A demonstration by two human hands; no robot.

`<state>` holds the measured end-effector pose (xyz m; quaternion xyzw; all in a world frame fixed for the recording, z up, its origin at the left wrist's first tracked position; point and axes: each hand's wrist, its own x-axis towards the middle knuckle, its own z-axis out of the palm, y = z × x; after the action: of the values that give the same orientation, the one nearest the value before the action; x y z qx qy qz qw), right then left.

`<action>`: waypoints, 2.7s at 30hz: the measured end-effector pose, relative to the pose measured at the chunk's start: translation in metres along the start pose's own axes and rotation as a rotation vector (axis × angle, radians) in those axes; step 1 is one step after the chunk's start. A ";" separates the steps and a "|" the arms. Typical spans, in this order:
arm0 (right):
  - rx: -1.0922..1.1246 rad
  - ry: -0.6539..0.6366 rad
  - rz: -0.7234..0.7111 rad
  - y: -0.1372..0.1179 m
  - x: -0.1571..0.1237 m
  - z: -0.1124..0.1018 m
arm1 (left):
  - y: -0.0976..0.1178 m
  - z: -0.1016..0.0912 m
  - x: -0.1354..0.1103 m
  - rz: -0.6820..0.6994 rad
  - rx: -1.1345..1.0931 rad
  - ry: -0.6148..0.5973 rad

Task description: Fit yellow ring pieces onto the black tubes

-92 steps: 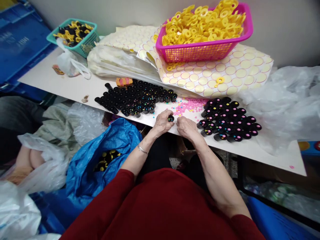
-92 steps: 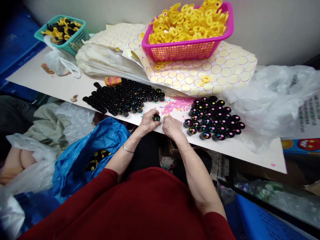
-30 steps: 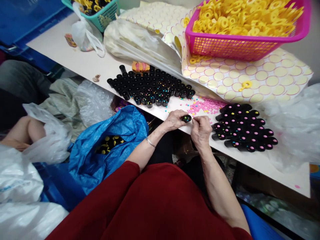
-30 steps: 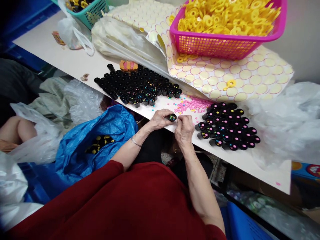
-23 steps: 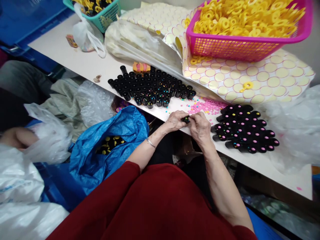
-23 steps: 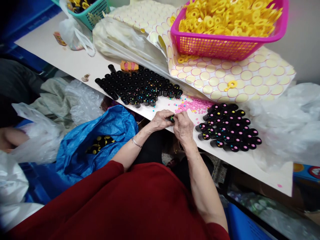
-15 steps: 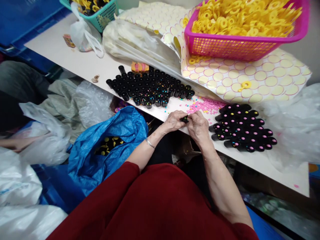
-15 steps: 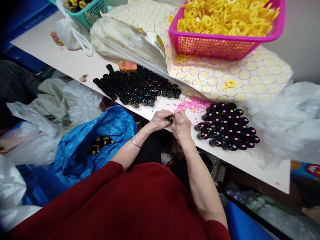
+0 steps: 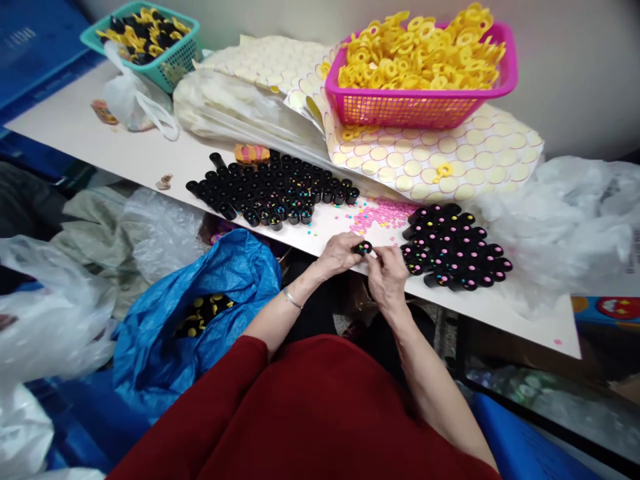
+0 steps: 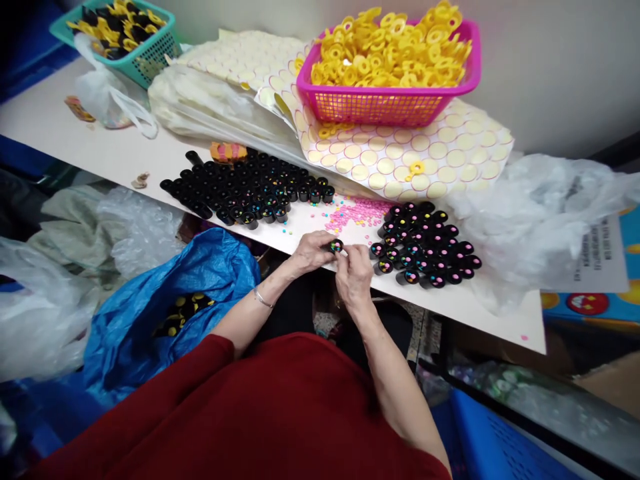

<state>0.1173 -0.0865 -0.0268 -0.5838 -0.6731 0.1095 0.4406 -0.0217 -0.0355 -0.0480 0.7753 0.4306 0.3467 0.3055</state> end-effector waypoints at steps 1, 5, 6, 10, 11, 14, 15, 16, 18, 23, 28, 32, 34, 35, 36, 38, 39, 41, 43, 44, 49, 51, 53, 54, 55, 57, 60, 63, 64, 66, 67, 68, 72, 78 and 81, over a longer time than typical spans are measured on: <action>-0.023 0.022 -0.007 0.003 -0.007 -0.005 | 0.006 0.006 0.002 -0.003 -0.004 -0.011; -0.114 0.068 -0.019 0.013 -0.032 -0.022 | 0.029 0.031 0.010 -0.037 0.007 -0.064; -0.134 0.080 -0.021 0.014 -0.036 -0.025 | 0.032 0.035 0.012 -0.034 0.007 -0.075; -0.185 0.117 -0.045 0.016 -0.044 -0.030 | 0.029 0.029 0.013 0.023 0.053 0.025; -0.198 0.104 -0.058 0.015 -0.043 -0.028 | 0.024 0.021 0.012 -0.003 0.108 0.104; -0.270 -0.028 -0.108 0.007 -0.032 -0.016 | 0.009 -0.011 0.004 -0.212 0.355 0.381; -0.310 -0.094 -0.118 0.004 -0.025 -0.009 | 0.005 -0.021 0.001 -0.288 0.435 0.454; -0.358 -0.160 -0.115 -0.001 -0.018 -0.001 | 0.002 -0.031 -0.002 -0.354 0.504 0.511; -0.468 -0.264 -0.054 -0.009 0.001 0.017 | -0.001 -0.045 -0.006 -0.437 0.609 0.566; -0.596 -0.328 0.152 -0.019 0.041 0.048 | -0.004 -0.055 -0.003 -0.465 0.750 0.483; -0.578 -0.429 0.109 -0.020 0.040 0.047 | -0.006 -0.059 -0.002 -0.431 0.744 0.457; -0.466 -0.417 0.017 -0.019 0.021 0.040 | -0.006 -0.050 -0.008 -0.281 0.543 0.435; -0.309 -0.317 0.016 -0.016 0.017 0.037 | -0.006 -0.038 -0.012 -0.223 0.368 0.410; -0.213 -0.257 0.011 -0.014 0.017 0.035 | -0.006 -0.032 -0.013 -0.213 0.274 0.399; -0.119 -0.200 -0.001 -0.012 0.019 0.033 | -0.006 -0.026 -0.014 -0.209 0.186 0.389; 0.010 -0.128 -0.038 -0.011 0.025 0.029 | -0.005 -0.015 -0.014 -0.199 0.060 0.382; 0.033 -0.119 -0.057 -0.012 0.030 0.027 | -0.004 -0.012 -0.014 -0.188 0.030 0.392; 0.010 -0.149 -0.096 -0.014 0.038 0.023 | -0.003 -0.007 -0.012 -0.158 0.010 0.419; -0.072 -0.221 -0.134 -0.017 0.044 0.021 | -0.001 -0.005 -0.011 -0.144 -0.002 0.431; -0.120 -0.262 -0.154 -0.019 0.046 0.020 | -0.001 -0.004 -0.010 -0.145 -0.013 0.426; -0.327 -0.394 -0.217 -0.025 0.049 0.021 | -0.002 -0.002 -0.009 -0.153 -0.071 0.353; -0.358 -0.414 -0.213 -0.027 0.049 0.021 | -0.003 -0.001 -0.009 -0.149 -0.088 0.343; -0.365 -0.426 -0.207 -0.028 0.049 0.022 | -0.003 -0.001 -0.010 -0.153 -0.104 0.341; -0.365 -0.426 -0.202 -0.028 0.048 0.023 | -0.003 -0.001 -0.010 -0.157 -0.111 0.339; -0.364 -0.420 -0.196 -0.028 0.048 0.023 | -0.003 -0.001 -0.010 -0.161 -0.115 0.335; -0.359 -0.394 -0.173 -0.027 0.046 0.025 | -0.002 -0.001 -0.011 -0.166 -0.116 0.326; -0.345 -0.344 -0.133 -0.026 0.042 0.027 | 0.000 -0.002 -0.011 -0.172 -0.117 0.319; -0.336 -0.304 -0.112 -0.024 0.040 0.027 | 0.001 -0.002 -0.010 -0.171 -0.156 0.328; -0.332 -0.296 -0.102 -0.023 0.040 0.027 | 0.001 -0.002 -0.010 -0.170 -0.165 0.334; -0.311 -0.296 -0.081 -0.021 0.041 0.026 | 0.001 -0.001 -0.009 -0.172 -0.164 0.339; -0.298 -0.300 -0.073 -0.020 0.041 0.025 | 0.001 -0.001 -0.009 -0.175 -0.160 0.338; -0.286 -0.307 -0.070 -0.018 0.043 0.024 | 0.000 0.000 -0.008 -0.177 -0.157 0.336; -0.312 -0.379 -0.096 -0.017 0.048 0.022 | -0.001 0.001 -0.008 -0.156 -0.184 0.347; -0.470 -0.467 -0.206 -0.029 0.050 0.019 | -0.004 0.001 -0.009 -0.151 -0.221 0.355; -0.480 -0.481 -0.239 -0.030 0.052 0.019 | -0.006 0.001 -0.008 -0.152 -0.228 0.343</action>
<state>0.0861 -0.0425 0.0062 -0.5453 -0.8276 0.0305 0.1295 -0.0267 -0.0404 -0.0554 0.6308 0.4914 0.4959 0.3387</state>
